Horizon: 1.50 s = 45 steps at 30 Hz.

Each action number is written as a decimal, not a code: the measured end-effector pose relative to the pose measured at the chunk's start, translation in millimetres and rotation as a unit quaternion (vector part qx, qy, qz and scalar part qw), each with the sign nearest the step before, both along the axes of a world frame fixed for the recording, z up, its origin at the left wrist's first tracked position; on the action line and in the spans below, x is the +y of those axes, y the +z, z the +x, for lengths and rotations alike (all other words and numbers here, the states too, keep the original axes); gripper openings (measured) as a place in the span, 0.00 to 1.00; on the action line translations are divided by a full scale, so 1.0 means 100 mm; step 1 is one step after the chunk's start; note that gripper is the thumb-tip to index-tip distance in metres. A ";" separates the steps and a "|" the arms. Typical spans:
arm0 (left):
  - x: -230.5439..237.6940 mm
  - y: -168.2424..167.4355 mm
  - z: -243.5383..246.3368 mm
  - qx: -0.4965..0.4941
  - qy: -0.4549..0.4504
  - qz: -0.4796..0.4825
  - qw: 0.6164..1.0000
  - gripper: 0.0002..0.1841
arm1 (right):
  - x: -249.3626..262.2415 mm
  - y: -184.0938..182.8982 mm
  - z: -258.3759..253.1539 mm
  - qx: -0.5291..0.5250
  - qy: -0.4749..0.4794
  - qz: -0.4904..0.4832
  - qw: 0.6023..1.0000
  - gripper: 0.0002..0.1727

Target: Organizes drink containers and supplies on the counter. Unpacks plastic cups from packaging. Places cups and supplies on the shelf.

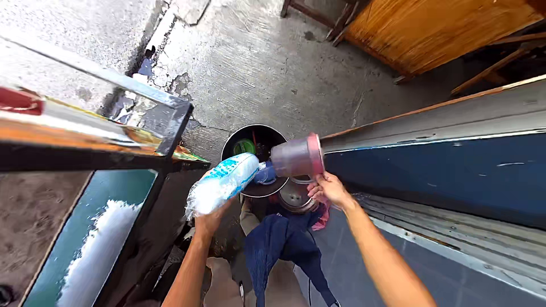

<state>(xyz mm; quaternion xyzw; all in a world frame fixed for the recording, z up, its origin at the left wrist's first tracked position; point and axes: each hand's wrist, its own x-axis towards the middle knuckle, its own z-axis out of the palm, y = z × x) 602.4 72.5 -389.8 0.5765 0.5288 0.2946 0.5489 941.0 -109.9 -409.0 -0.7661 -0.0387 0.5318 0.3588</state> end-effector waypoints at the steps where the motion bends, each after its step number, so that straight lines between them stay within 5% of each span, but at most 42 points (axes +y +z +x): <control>1: -0.04 0.14 -0.20 0.003 -0.003 0.025 1.000 0.42 | 0.09 -0.11 -0.06 0.042 -0.010 0.001 0.999 0.19; 6: -0.45 0.91 -1.25 -0.027 0.057 0.083 0.995 0.34 | 0.50 -0.69 -0.49 0.236 -0.127 0.053 0.962 0.25; 10: -0.80 1.59 -1.90 -0.088 0.170 0.078 0.978 0.18 | 0.67 -0.43 -0.92 0.217 -0.196 0.103 0.951 0.25; 13: -1.15 2.02 -2.37 -0.138 0.250 0.089 0.954 0.14 | 0.57 0.11 -1.12 -0.052 -0.075 0.053 0.994 0.24; 17: -1.76 2.41 -3.23 -0.108 0.345 0.125 0.924 0.18 | 0.37 1.20 -1.53 -0.319 0.156 0.027 0.935 0.31; 22: -2.45 2.78 -4.38 -0.005 0.501 0.147 0.853 0.30 | 0.40 2.40 -2.53 -0.375 0.266 0.136 0.877 0.29; 27: -2.76 3.08 -5.51 0.103 0.572 0.147 0.800 0.39 | 1.00 3.00 -4.17 -0.316 0.412 0.214 0.828 0.28; 31: -2.85 3.31 -6.04 0.141 0.572 0.178 0.788 0.45 | 1.80 2.95 -5.60 -0.294 0.506 0.251 0.771 0.26; 36: -2.94 3.55 -6.09 0.142 0.604 0.198 0.759 0.43 | 2.73 2.63 -7.18 -0.274 0.591 0.260 0.713 0.24; 41: -2.85 3.58 -6.04 0.080 0.594 0.243 0.762 0.36 | 3.15 2.10 -7.92 -0.304 0.638 0.229 0.669 0.24; 45: -2.55 3.63 -6.10 0.101 0.576 0.197 0.787 0.33 | 3.27 2.09 -8.04 -0.365 0.664 0.223 0.613 0.25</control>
